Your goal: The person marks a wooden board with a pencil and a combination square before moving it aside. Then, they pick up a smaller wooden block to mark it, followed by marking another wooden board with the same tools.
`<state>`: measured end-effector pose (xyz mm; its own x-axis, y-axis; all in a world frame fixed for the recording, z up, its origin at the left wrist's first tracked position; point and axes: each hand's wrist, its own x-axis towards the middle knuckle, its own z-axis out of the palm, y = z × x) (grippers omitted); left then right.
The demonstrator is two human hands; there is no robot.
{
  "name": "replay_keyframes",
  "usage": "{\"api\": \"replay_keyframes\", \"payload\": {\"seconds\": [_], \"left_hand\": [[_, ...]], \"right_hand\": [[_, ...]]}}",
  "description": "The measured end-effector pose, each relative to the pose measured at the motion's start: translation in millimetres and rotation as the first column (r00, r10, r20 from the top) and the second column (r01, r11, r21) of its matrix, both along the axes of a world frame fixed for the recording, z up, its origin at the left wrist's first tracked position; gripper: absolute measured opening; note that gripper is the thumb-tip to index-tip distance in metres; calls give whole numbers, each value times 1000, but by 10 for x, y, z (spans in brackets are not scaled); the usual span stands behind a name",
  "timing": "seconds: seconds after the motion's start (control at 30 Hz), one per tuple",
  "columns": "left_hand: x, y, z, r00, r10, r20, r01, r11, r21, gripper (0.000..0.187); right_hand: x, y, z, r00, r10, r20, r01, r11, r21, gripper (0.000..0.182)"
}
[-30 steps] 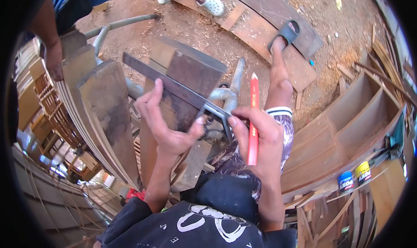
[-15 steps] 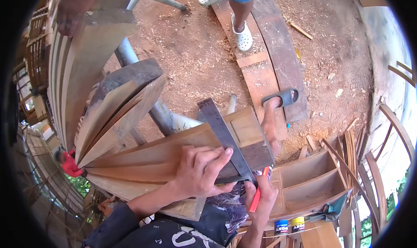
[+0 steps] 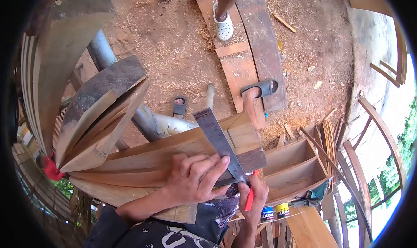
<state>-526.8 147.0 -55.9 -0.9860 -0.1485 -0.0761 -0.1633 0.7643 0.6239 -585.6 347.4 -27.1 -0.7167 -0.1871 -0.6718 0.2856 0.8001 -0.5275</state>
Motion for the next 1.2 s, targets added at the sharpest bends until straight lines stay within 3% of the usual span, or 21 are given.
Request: {"api": "replay_keyframes", "payload": {"seconds": [0.07, 0.3, 0.37, 0.6, 0.63, 0.73, 1.1, 1.2], "left_hand": [[-10, -15, -4, 1000, -22, -22, 22, 1000, -13, 73], [-20, -6, 4, 999, -17, -29, 17, 999, -32, 70], [4, 17, -5, 1000, 10, -12, -10, 999, -34, 58], [4, 58, -33, 999, 36, -16, -36, 999, -21, 60], [-43, 4, -26, 998, -33, -53, 31, 998, -47, 77], [-59, 14, -35, 997, -42, -69, 37, 997, -71, 81], [-77, 16, -67, 989, -76, -126, 61, 992, -113, 95], [-89, 58, -63, 989, -30, -144, 20, 997, -75, 87]], "right_hand": [[-2, -27, 4, 1000, 2, -11, -2, 1000, 0, 32], [-58, -81, 19, 998, 37, -44, -38, 999, -20, 30], [-51, -27, 5, 997, 65, -46, -65, 998, -10, 29], [-118, -58, 41, 997, 71, -25, -72, 996, -52, 23], [-127, -60, 41, 993, 98, -61, -102, 993, -54, 21], [-143, -63, 58, 999, 43, 3, -42, 995, -90, 20], [-22, -38, -24, 987, 3, -160, -22, 993, -116, 23], [12, -60, -23, 973, -17, -230, -11, 993, -119, 23]]}}
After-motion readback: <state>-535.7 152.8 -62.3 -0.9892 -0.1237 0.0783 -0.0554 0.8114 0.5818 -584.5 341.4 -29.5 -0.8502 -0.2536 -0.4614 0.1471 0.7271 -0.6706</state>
